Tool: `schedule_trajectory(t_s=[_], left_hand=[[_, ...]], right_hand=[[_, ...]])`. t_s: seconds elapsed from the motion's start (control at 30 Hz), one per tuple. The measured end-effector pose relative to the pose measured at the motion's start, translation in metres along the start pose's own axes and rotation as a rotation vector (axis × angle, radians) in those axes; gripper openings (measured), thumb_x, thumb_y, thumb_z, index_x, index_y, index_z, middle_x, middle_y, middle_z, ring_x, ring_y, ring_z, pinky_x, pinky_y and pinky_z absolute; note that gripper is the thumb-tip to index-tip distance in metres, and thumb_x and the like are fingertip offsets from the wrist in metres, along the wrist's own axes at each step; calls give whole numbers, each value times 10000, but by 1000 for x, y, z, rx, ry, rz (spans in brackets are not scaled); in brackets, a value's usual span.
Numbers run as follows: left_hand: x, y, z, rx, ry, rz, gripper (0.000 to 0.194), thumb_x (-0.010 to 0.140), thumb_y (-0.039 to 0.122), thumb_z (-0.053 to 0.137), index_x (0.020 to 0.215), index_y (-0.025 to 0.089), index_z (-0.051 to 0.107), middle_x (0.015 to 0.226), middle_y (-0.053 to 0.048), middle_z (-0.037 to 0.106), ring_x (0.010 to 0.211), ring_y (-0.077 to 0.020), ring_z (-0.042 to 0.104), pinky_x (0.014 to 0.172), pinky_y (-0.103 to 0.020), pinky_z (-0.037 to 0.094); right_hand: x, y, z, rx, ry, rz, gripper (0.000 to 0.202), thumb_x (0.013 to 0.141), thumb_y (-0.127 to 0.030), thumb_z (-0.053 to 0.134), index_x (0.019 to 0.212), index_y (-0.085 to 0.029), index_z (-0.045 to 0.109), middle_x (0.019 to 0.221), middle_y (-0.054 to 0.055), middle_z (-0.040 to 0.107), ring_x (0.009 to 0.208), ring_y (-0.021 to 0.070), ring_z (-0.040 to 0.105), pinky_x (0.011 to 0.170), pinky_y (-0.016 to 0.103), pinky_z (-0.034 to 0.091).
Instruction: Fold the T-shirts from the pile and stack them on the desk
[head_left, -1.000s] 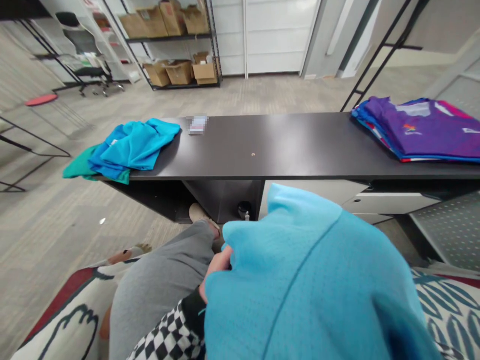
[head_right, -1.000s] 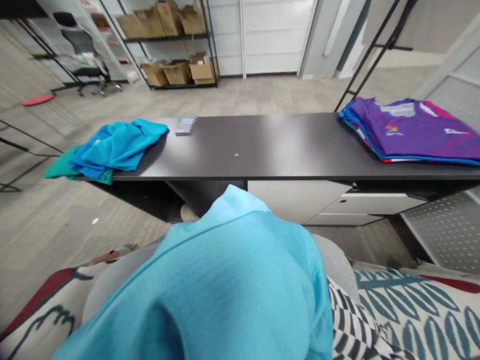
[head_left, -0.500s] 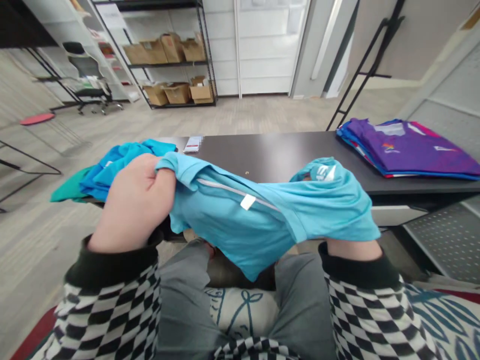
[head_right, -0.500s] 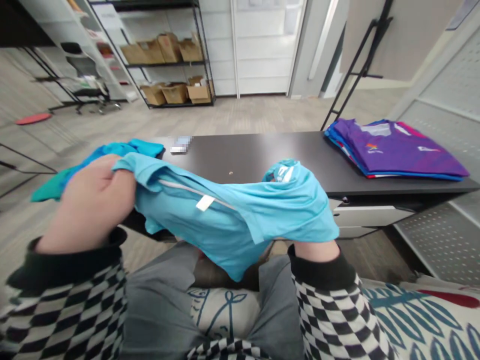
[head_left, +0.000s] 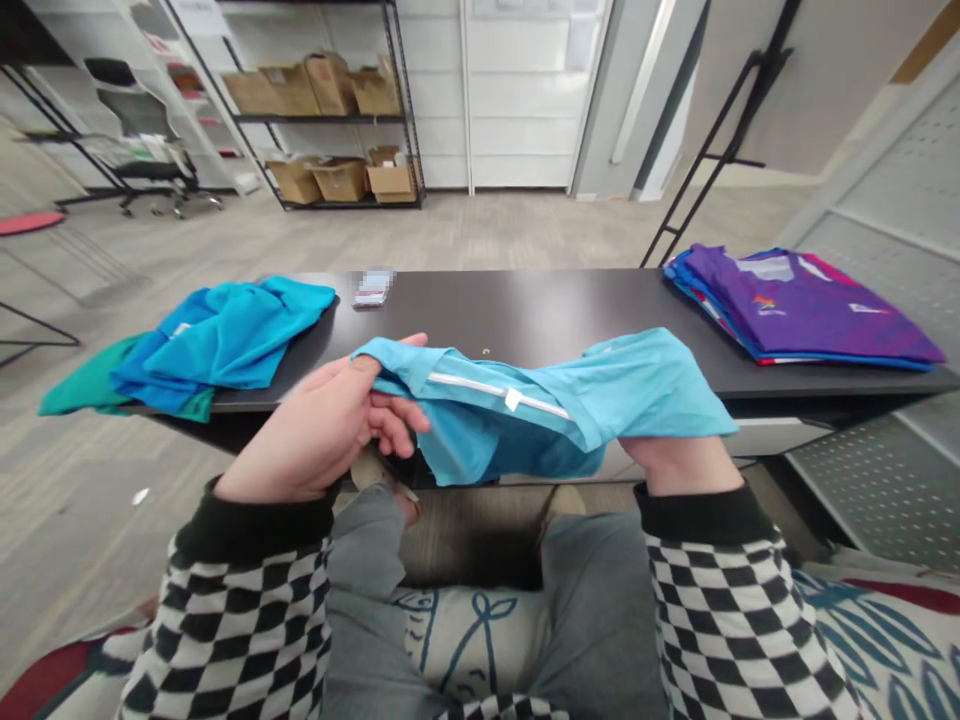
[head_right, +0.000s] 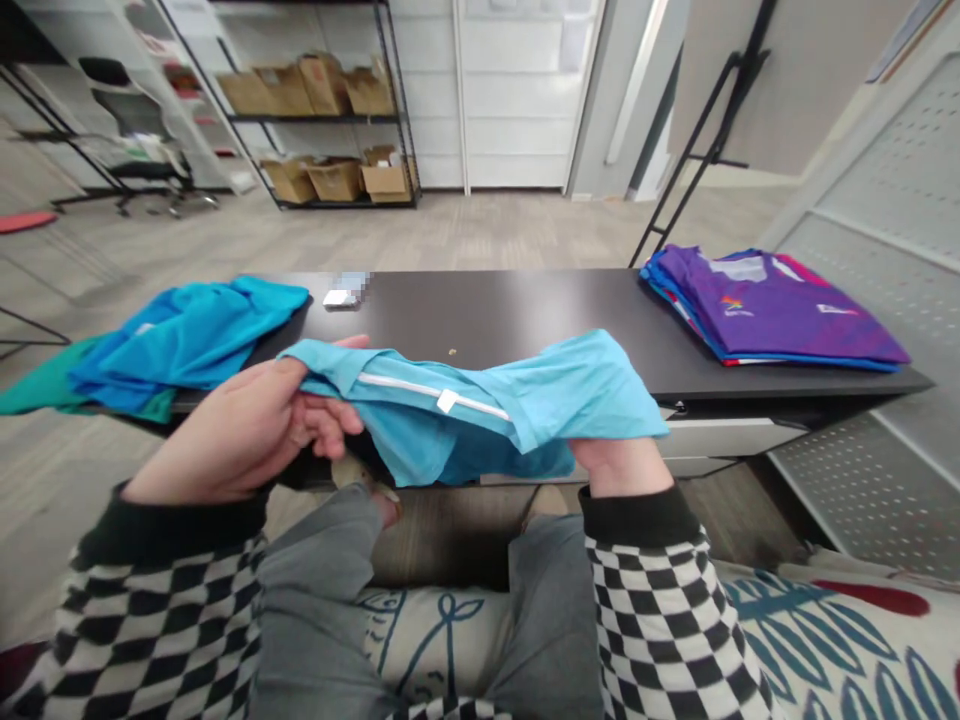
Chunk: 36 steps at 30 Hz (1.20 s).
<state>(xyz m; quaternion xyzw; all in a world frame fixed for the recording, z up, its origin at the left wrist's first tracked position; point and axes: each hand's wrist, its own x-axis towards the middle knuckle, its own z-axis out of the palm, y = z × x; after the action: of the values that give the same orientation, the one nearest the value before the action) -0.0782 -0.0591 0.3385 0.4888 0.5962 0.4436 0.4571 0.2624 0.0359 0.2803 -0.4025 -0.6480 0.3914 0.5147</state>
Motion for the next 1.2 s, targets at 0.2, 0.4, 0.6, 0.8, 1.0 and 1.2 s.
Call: schedule_trajectory(t_s=[0.2,0.4,0.6,0.8,1.0,1.2], left_hand=[[-8,-7,22,46,37,348,681,1137,747,536,1567,265,750,1473,-146,815,1299,-372,810,1082,-553,700],[2,1,38,452,11,740,656,1173,679,502,1620,257,729,1648,-106,719,1578,-364,630,1370,-529,471],[123,24,51,842,101,671,767,1152,561,477,1816,178,465,1710,-184,647,1634,-397,558,1395,-611,380],[144,-9,94,1219,-156,327,664,1135,536,510,1710,214,598,1707,-163,658,1625,-374,577,1362,-530,431],[129,-60,133,1209,-253,368,738,1156,655,453,1779,265,518,1912,-133,371,1784,-434,301,1420,-666,291],[159,-72,88,1225,-135,259,776,1159,680,384,1797,252,491,1916,-148,358,1787,-409,302,1431,-684,244]], right_hand=[[-8,-21,15,591,216,-1,367,1084,-633,559,1008,-321,737,1090,61,787,1126,294,745,1123,507,624],[7,-13,16,157,419,-255,811,1117,-865,305,1733,-388,531,1758,49,555,1730,293,423,1379,565,441],[79,19,-21,-439,311,-216,970,1115,-763,459,1913,-389,55,1975,-7,138,1843,340,-15,1466,629,181],[94,72,-33,-711,-61,381,1033,995,-513,709,1874,-155,300,1958,195,194,1800,426,246,1465,568,244],[74,76,-17,-959,-194,406,624,1100,-467,522,1636,-180,662,1849,187,467,1740,468,366,1410,624,328],[70,76,-6,-1047,-208,317,638,1138,-540,468,1664,-212,617,1900,159,384,1751,490,291,1356,724,350]])
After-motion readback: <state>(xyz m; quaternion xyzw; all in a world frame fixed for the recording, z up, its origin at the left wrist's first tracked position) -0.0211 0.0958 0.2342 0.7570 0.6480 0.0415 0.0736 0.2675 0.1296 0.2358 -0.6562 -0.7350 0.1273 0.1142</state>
